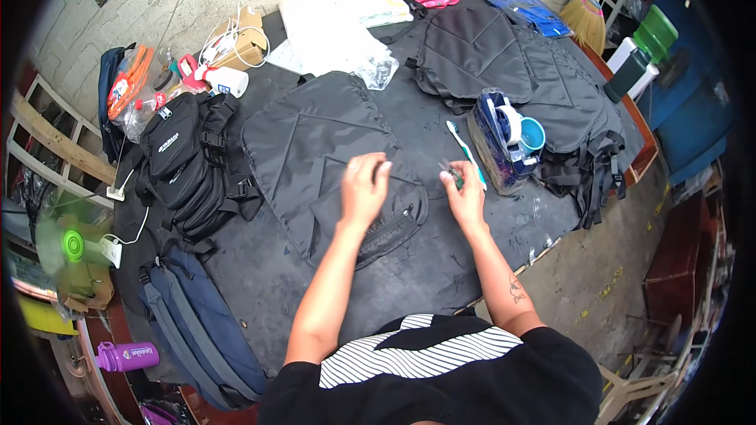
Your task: Trimming loose threads with scissors and burning them with a lighter while inspecting backpacks on a workbench.
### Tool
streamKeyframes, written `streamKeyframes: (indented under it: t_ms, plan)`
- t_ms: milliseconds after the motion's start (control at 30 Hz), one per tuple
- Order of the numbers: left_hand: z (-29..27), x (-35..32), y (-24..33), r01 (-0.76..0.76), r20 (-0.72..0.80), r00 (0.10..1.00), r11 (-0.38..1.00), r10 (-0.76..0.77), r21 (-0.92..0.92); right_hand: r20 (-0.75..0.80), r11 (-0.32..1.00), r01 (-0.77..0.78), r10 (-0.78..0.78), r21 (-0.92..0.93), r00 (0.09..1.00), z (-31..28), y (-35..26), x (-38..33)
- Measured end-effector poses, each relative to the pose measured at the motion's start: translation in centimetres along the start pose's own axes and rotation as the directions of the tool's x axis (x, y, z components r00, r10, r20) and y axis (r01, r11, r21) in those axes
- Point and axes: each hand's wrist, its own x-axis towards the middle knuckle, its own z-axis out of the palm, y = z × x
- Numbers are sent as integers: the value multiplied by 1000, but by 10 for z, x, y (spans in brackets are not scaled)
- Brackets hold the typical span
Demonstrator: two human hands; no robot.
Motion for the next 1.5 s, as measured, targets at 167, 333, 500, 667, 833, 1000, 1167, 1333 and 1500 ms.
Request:
streamKeyframes:
  t_ms: [167, 333, 500, 667, 833, 1000, 1167, 1333, 1500]
  plan:
    - [-57, -44, -36, -32, 376, 908, 861, -188, 507, 268, 944, -247, 185, 218, 945, 9, -7, 26]
    - [-79, -87, 55, 16, 554, 762, 864, -336, 503, 349, 899, -286, 164, 333, 923, 39, 8, 41]
    - [-82, -101, 69, -4, 536, 781, 856, -320, 517, 313, 975, -136, 76, 175, 947, 84, 5, 60]
    - [-78, -77, 63, 56, 490, 820, 894, -295, 444, 425, 974, -227, 199, 15, 883, 98, 10, 94]
    - [-42, -11, 28, 45, 179, 981, 982, -78, 183, 546, 923, -351, 216, 155, 809, 91, 3, 102]
    - [21, 41, -7, 87, 114, 989, 995, -92, 42, 630, 945, -296, 147, 139, 763, 95, 21, 97]
    - [44, 39, -25, 153, 198, 962, 973, -186, 170, 600, 904, -413, 269, 113, 754, 76, 5, 94]
    - [59, 49, -32, -13, 320, 931, 863, -174, 505, 500, 903, -274, 78, 332, 863, 77, 8, 94]
    - [51, 57, -38, -202, 437, 898, 927, 47, 315, 411, 899, -316, 176, 302, 894, 70, 6, 82]
